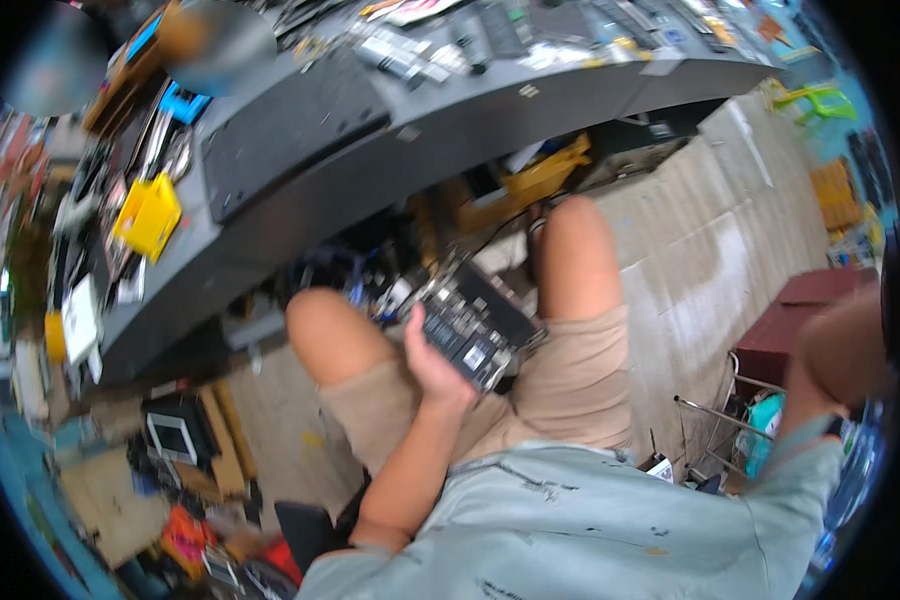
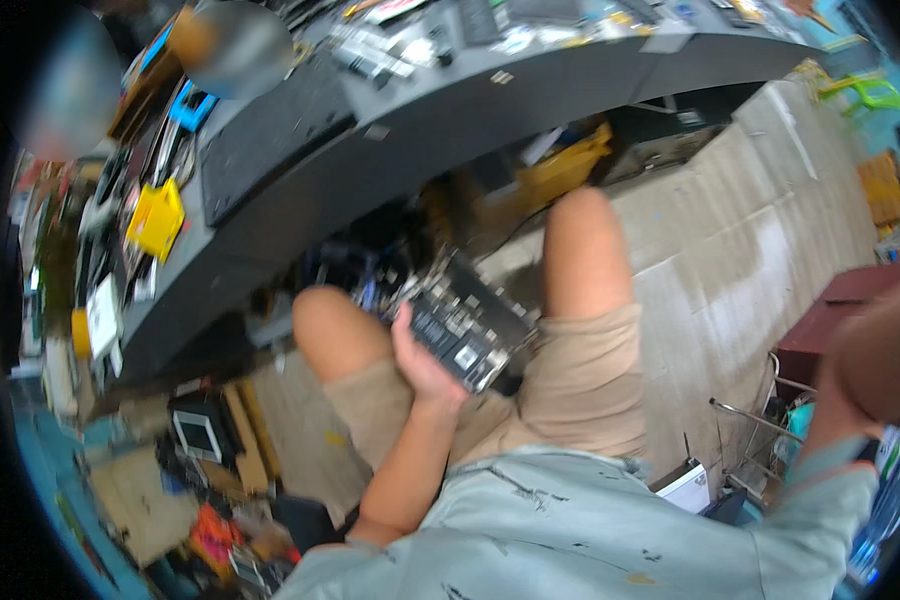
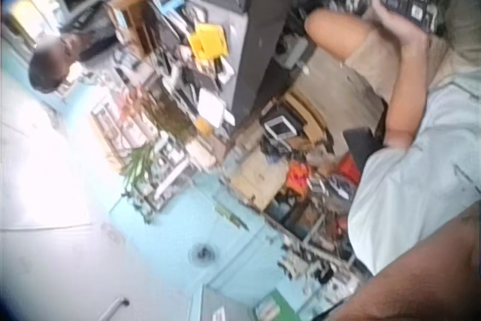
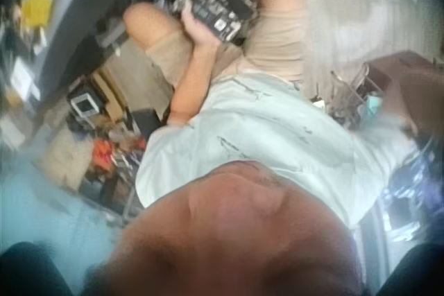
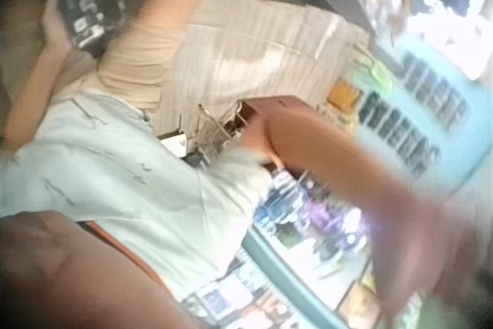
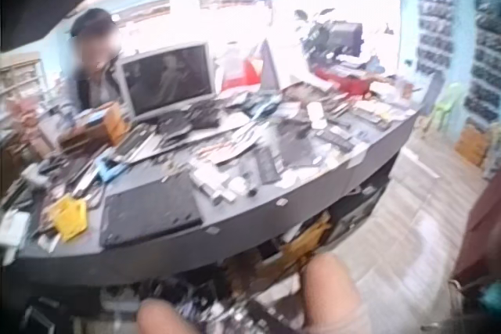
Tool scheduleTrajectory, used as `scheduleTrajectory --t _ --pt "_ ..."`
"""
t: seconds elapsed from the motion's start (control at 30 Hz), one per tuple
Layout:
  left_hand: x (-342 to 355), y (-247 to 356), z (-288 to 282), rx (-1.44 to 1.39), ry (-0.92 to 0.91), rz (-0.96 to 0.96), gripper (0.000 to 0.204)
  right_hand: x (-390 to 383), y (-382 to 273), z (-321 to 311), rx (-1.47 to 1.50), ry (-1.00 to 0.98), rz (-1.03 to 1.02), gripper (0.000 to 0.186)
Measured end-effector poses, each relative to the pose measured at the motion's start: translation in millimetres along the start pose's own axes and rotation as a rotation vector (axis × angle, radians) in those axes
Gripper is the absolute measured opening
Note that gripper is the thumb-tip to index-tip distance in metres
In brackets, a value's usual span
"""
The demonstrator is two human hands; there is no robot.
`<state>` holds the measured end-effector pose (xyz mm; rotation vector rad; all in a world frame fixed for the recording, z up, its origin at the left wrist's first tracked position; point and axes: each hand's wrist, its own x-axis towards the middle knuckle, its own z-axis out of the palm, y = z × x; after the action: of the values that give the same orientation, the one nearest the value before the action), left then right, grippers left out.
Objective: The person uses a screwdriver to remove screws from the internal frame of a disassembled smartphone. They then connect a charging cable to the device and interact with the screen.
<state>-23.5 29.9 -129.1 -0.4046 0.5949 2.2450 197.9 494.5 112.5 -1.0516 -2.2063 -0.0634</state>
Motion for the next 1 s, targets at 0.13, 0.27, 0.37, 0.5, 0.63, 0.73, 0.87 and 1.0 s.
scheduleTrajectory --t 0.13,0.27,0.37,0.5,0.63,0.73,0.87,1.0 --pt "-2.3 20.4 -14.6 -0.284 -0.311 -0.131 0.075 -4.3 119.3 35.7 -0.154 -0.295 0.167 0.045" --pt "1.9 40.5 1.9 -0.115 -0.348 -0.101 0.077 -4.3 142.7 34.3 -0.185 -0.332 0.181 0.044" --pt "-0.8 42.8 -2.0 -0.216 -0.355 -0.063 0.077 -19.9 158.7 20.0 -0.199 -0.323 0.211 0.044" --pt "3.3 51.8 -12.5 -0.074 -0.216 0.026 0.072 -28.2 159.9 24.0 -0.186 -0.294 0.216 0.043" --pt "21.8 51.0 -23.3 0.036 -0.006 0.063 0.065 -48.5 151.4 18.7 -0.162 -0.236 0.246 0.044" --pt "9.2 46.5 2.5 0.021 -0.059 0.168 0.068 -50.6 123.7 22.3 -0.101 -0.183 0.235 0.044" --pt "16.7 41.0 -15.0 0.043 -0.037 0.124 0.065 -46.9 92.7 21.8 -0.055 -0.148 0.196 0.045" --pt "18.9 45.4 -26.1 0.107 0.078 0.126 0.062 -23.2 52.9 34.9 0.038 -0.166 0.119 0.046"
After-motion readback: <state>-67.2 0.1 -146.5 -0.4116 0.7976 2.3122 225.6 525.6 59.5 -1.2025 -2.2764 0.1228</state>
